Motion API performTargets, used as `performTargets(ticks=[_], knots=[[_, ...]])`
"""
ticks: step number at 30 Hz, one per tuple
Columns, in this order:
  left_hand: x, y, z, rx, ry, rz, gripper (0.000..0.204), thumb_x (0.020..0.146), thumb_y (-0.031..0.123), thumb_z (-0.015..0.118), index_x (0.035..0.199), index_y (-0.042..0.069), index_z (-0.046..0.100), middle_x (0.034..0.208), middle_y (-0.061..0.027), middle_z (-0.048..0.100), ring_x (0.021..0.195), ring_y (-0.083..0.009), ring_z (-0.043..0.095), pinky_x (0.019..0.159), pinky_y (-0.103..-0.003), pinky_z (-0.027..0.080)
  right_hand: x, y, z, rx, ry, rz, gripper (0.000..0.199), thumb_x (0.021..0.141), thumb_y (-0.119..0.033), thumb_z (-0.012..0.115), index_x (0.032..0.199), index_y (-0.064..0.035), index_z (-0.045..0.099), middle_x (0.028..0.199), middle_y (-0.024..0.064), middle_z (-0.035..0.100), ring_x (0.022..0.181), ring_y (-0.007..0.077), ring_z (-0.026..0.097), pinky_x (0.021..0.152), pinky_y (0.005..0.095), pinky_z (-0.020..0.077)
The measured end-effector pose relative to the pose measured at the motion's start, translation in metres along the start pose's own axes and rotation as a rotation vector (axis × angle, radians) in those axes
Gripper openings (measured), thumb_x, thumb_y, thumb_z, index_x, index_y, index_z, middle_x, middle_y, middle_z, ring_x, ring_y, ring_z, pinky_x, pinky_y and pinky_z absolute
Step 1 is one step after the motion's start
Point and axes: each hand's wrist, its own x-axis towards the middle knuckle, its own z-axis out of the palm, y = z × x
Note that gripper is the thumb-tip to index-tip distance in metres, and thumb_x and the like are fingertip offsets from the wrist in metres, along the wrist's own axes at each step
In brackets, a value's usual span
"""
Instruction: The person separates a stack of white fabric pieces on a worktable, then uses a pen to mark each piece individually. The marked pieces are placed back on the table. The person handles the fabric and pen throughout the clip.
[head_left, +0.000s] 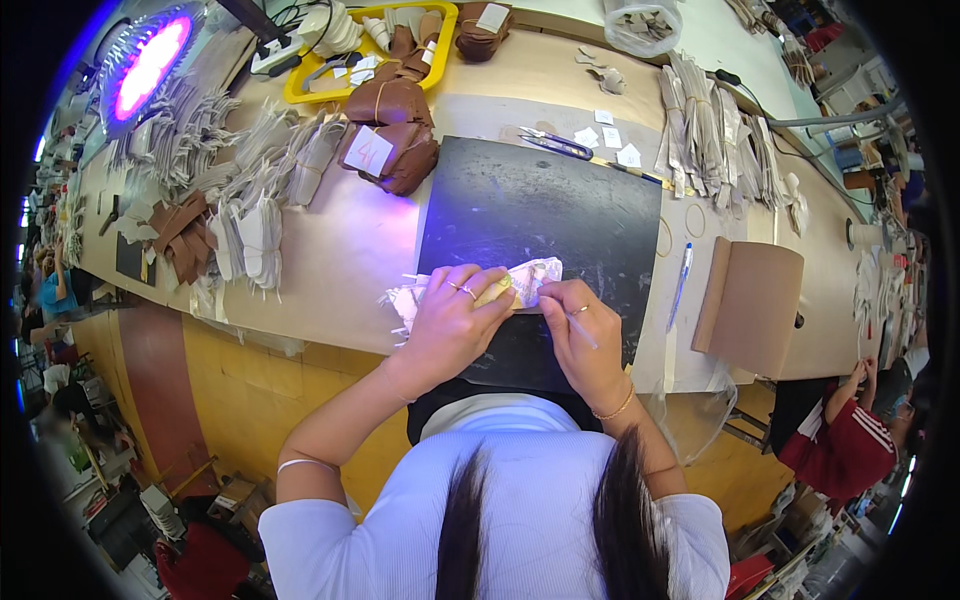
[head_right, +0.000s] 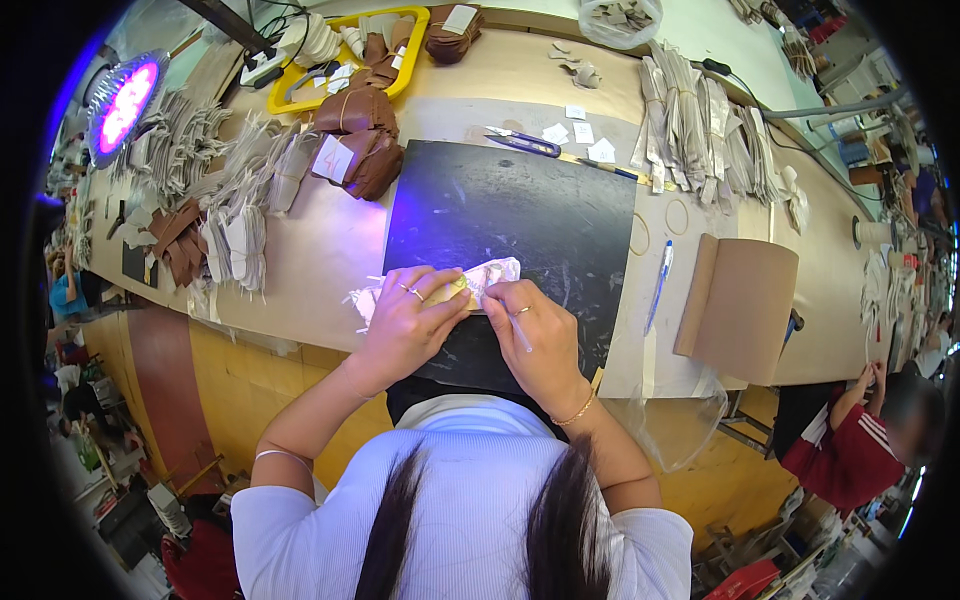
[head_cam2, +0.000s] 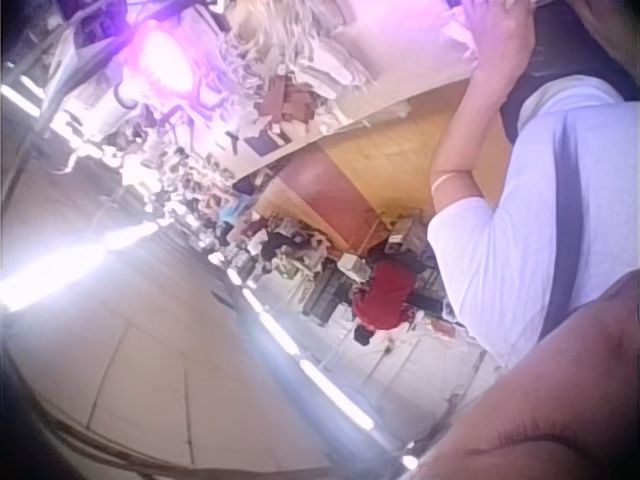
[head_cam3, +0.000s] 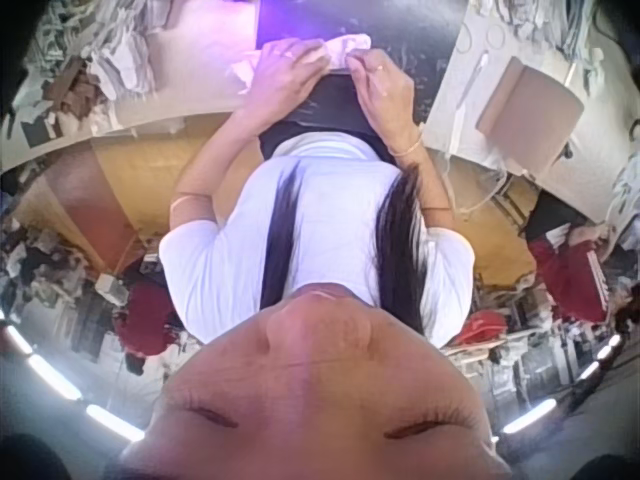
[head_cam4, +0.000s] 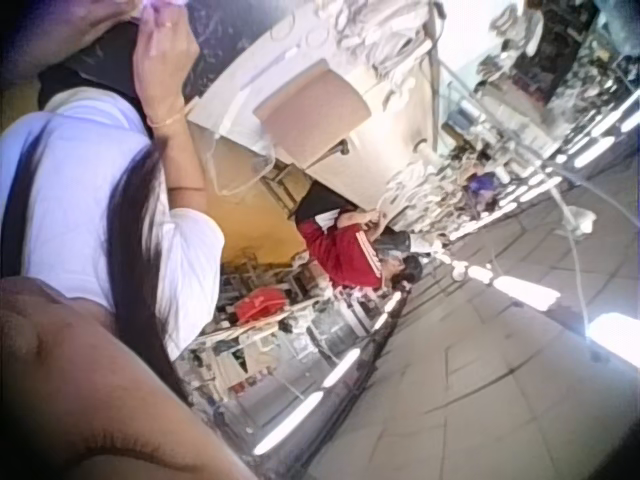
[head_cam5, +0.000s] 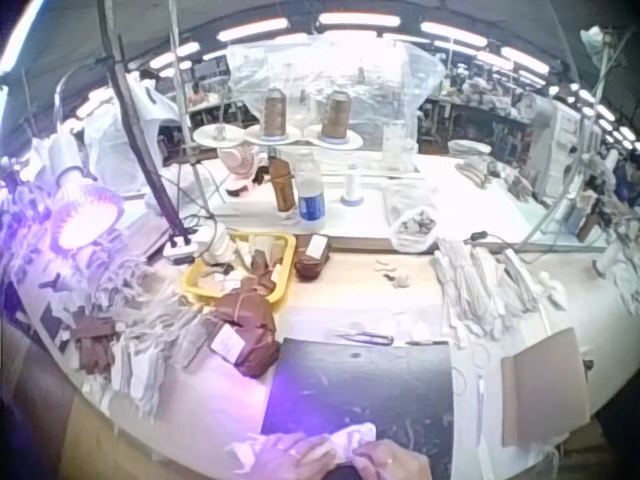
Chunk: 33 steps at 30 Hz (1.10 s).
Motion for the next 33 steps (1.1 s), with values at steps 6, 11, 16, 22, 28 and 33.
performTargets(ticks=[6, 11, 16, 22, 28, 33], knots=[[-0.001, -0.001, 0.001, 0.018, -0.002, 0.016, 0.025, 0.079, 0.016, 0.079, 0.103, 0.008, 0.076, 0.118, -0.0077, 0.067, 0.103, -0.0291, 0.060, 0.089, -0.043, 0.046, 0.003, -0.008, 0.003, -0.183, -0.054, -0.092, 0.017, 0.086, -0.013, 0.075, 0.095, -0.0054, 0.063, 0.084, 0.0103, 0.064, 0.080, 0.0305, 0.067, 0.069, 0.0408, 0.0538], [-0.001, -0.001, 0.002, 0.031, -0.011, 0.015, 0.024, 0.080, 0.017, 0.079, 0.103, 0.009, 0.075, 0.118, -0.0076, 0.068, 0.104, -0.0286, 0.060, 0.089, -0.043, 0.046, -0.014, -0.014, -0.007, -0.103, -0.183, -0.188, 0.021, 0.083, -0.013, 0.077, 0.098, -0.0053, 0.065, 0.094, 0.0100, 0.067, 0.087, 0.0315, 0.067, 0.080, 0.0429, 0.0529], [0.000, -0.005, -0.009, -0.111, 0.007, -0.104, 0.026, 0.079, 0.014, 0.081, 0.104, 0.007, 0.077, 0.117, -0.0087, 0.068, 0.103, -0.0287, 0.062, 0.090, -0.041, 0.050, -0.002, 0.001, -0.014, -0.002, -0.045, -0.057, 0.025, 0.088, -0.011, 0.074, 0.112, -0.0056, 0.068, 0.124, 0.0155, 0.069, 0.112, 0.0354, 0.065, 0.098, 0.0453, 0.0485], [-0.005, -0.022, -0.050, -0.158, 0.184, -0.345, 0.027, 0.076, 0.009, 0.085, 0.102, 0.004, 0.077, 0.114, -0.0108, 0.069, 0.100, -0.0274, 0.065, 0.086, -0.037, 0.054, 0.006, 0.029, 0.004, -0.339, -0.178, -0.011, 0.040, 0.082, -0.020, 0.080, 0.119, -0.0104, 0.069, 0.144, 0.0158, 0.057, 0.140, 0.0371, 0.046, 0.111, 0.0532, 0.0354], [-0.017, -0.021, -0.072, -0.128, 0.247, -0.445, 0.031, 0.079, 0.005, 0.083, 0.109, 0.002, 0.077, 0.119, -0.0114, 0.068, 0.104, -0.0235, 0.065, 0.091, -0.034, 0.052, 0.006, 0.016, 0.007, -0.349, -0.033, -0.197, 0.027, 0.080, -0.016, 0.081, 0.103, -0.0093, 0.069, 0.122, 0.0104, 0.067, 0.119, 0.0322, 0.059, 0.099, 0.0496, 0.0438], [-0.019, -0.018, -0.086, -0.123, 0.341, -0.504, 0.031, 0.081, 0.002, 0.082, 0.112, 0.000, 0.076, 0.121, -0.0114, 0.068, 0.107, -0.0220, 0.064, 0.092, -0.033, 0.052, 0.014, -0.003, 0.005, 0.139, -0.114, -0.094, 0.021, 0.080, -0.005, 0.081, 0.095, -0.0056, 0.066, 0.089, 0.0083, 0.065, 0.084, 0.0269, 0.067, 0.071, 0.0345, 0.0519]])
